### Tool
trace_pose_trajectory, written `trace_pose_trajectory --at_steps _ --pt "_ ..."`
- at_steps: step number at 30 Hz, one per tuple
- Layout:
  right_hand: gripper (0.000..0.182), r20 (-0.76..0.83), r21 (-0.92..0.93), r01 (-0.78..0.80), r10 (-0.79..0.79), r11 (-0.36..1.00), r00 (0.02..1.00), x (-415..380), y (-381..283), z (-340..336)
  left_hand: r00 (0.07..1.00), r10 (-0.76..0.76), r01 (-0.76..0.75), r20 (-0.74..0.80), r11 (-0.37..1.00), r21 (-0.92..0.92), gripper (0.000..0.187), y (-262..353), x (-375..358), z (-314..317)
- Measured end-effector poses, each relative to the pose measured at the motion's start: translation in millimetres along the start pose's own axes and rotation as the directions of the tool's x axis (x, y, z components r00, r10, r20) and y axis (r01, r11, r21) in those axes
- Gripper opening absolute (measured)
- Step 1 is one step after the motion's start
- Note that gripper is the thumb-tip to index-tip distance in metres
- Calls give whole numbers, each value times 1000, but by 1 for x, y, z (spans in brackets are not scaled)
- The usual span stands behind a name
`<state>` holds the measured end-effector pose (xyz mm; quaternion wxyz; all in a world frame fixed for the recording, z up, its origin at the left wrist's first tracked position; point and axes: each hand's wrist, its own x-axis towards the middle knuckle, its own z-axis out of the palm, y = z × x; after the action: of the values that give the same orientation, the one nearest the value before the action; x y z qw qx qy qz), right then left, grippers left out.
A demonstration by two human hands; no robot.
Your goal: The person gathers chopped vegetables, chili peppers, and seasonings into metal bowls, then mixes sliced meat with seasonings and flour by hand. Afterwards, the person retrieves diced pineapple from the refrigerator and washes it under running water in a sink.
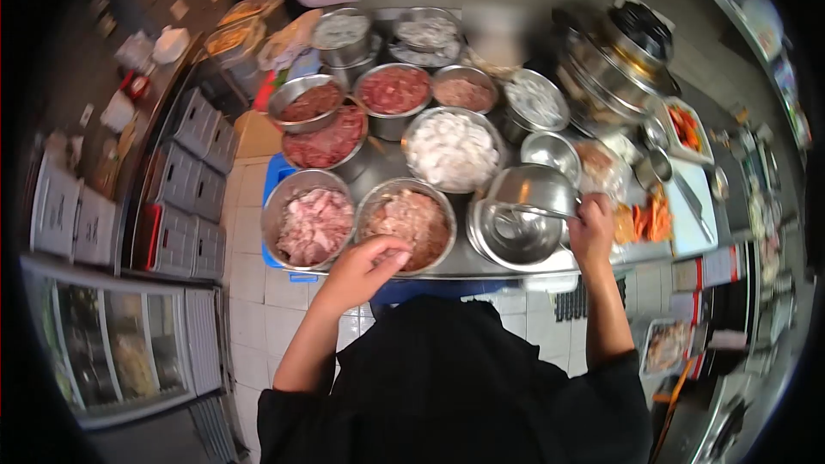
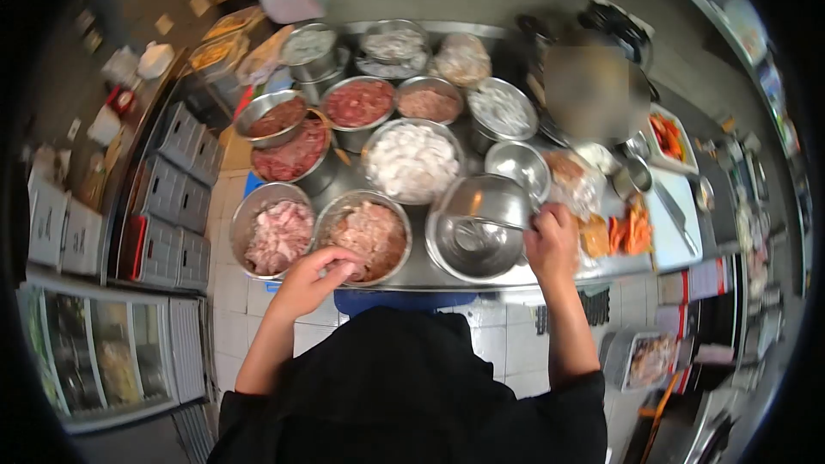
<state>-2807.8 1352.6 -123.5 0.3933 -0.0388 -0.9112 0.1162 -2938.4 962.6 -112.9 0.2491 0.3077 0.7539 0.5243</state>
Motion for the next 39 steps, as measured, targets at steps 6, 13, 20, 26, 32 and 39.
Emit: trace_pose_trajectory --at_steps 6,13,20,26,32,39 --pt "9 424 625 -632 480 458 768 76 -94 51 953 135 -181 -270 971 -155 44 30 22 -25" --pt "32 537 805 -431 -192 408 822 216 -228 216 482 -199 -492 -853 745 -451 48 -25 24 -169" --pt "67 725 261 301 -392 917 566 282 -295 359 270 -265 -451 -926 815 -364 52 -75 -92 -235" --pt "60 851 208 334 -338 920 402 283 -315 366 285 -369 -441 -885 769 -463 56 -106 -126 -234" --pt "32 695 501 89 -462 861 551 284 -282 406 286 -383 -410 -878 780 -473 52 -93 -135 -227" --pt "34 700 570 -289 -270 770 661 312 -271 385 403 -346 -331 -847 808 -488 50 -96 -128 -229"
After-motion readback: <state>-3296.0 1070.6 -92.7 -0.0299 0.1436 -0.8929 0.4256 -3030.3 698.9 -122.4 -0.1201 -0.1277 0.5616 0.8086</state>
